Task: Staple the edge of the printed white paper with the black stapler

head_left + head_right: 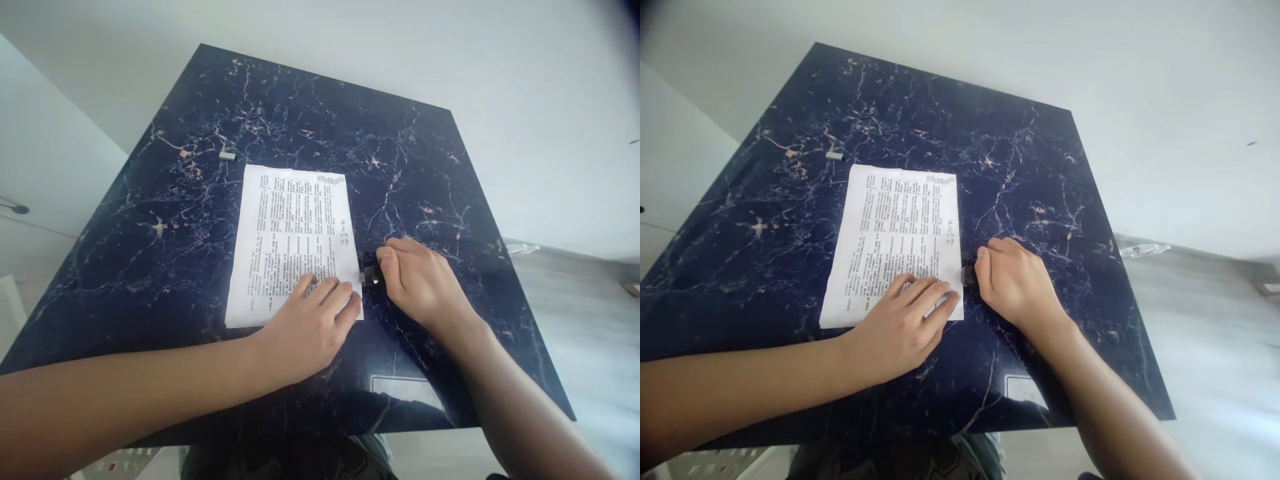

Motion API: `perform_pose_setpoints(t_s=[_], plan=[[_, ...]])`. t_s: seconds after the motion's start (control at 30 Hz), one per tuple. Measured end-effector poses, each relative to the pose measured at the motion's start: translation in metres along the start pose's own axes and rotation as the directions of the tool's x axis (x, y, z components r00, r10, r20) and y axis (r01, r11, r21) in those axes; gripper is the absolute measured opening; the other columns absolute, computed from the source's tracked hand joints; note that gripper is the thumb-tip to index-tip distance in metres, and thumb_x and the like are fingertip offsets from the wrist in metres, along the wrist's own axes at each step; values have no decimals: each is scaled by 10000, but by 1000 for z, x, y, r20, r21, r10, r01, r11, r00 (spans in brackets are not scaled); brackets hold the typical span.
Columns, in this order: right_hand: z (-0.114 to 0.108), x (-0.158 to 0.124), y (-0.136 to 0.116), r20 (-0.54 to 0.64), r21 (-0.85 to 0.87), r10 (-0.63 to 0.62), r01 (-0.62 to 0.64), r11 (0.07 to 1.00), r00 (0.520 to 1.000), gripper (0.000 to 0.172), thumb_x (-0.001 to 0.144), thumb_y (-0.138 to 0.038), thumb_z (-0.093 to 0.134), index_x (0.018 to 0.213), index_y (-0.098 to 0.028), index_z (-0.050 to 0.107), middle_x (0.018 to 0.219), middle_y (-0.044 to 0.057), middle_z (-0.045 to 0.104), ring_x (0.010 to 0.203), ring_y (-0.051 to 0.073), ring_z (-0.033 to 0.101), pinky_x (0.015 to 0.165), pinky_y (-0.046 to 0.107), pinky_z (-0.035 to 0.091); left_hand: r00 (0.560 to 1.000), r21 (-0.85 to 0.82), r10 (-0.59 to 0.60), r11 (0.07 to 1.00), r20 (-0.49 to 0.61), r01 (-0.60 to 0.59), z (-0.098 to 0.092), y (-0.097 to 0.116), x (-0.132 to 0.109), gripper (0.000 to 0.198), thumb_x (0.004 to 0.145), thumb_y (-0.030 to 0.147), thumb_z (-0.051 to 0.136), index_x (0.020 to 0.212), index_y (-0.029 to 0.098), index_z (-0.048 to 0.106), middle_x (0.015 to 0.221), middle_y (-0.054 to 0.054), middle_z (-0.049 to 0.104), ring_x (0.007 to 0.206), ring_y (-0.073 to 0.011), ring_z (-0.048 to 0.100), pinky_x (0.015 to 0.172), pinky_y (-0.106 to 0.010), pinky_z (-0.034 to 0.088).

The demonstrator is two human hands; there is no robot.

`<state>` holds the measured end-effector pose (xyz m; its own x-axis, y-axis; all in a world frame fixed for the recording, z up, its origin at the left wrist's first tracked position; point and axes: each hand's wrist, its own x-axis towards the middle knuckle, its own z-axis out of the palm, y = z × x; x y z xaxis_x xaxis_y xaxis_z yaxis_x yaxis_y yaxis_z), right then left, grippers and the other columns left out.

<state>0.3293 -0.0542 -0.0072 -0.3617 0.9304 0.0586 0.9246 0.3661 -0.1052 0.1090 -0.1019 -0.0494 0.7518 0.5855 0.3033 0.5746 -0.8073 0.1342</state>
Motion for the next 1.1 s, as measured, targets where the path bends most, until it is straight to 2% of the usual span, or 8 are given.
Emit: perform_pose_setpoints(t_s=[0.1,0.23,0.4,0.47,0.83,0.97,1.1], plan=[[-4,-1,5,29,128,11,-15,992,1000,434,1098,-305,276,695,-233,419,729,45,536,709,195,492,636,342,336,1000,-6,-1,1000,-1,1,0,0,0,375,995,178,516,1344,90,621,1310,-160,645,1189,-285,596,1020,-481,451],[-7,-3,9,25,177,35,-39,984,999,445,1106,-334,278,697,-237,428,715,43,537,724,206,495,651,346,348,1000,-6,-6,1000,-2,6,0,-1,0,373,995,179,512,1342,98,621,1298,-159,646,1172,-287,596,1007,-482,459],[-10,-2,16,61,313,-88,65,948,994,471,1120,-373,260,757,-233,525,714,38,587,742,216,522,731,367,396,1000,-5,-3,1000,5,3,-1,0,0,376,996,177,508,1348,98,614,1294,-154,641,1172,-289,597,996,-479,461],[-10,-1,19,62,338,-88,62,939,994,484,1122,-384,253,768,-231,545,715,40,598,740,218,528,744,375,406,1000,-3,-3,1000,7,3,-1,0,0,376,996,175,507,1348,98,613,1296,-153,638,1169,-289,598,991,-481,461],[-8,-3,35,9,272,7,-9,962,1000,551,1118,-422,263,778,-218,646,746,77,650,770,243,595,715,379,415,999,-28,-30,999,44,31,0,0,2,423,1011,201,484,1407,82,573,1305,-160,637,1189,-303,575,987,-492,463],[-10,-2,43,21,249,42,-46,967,999,522,1114,-399,280,749,-221,606,729,72,625,752,237,585,707,373,385,995,-44,-44,998,85,48,0,0,3,480,1035,242,438,1476,68,518,1347,-168,614,1211,-314,551,1007,-511,451],[-12,-2,45,30,241,74,-79,967,997,498,1111,-391,289,686,-239,499,671,54,566,710,228,551,694,372,349,992,-41,-60,997,113,65,0,1,3,524,1046,266,399,1528,70,470,1379,-165,592,1211,-321,541,1018,-523,434]])
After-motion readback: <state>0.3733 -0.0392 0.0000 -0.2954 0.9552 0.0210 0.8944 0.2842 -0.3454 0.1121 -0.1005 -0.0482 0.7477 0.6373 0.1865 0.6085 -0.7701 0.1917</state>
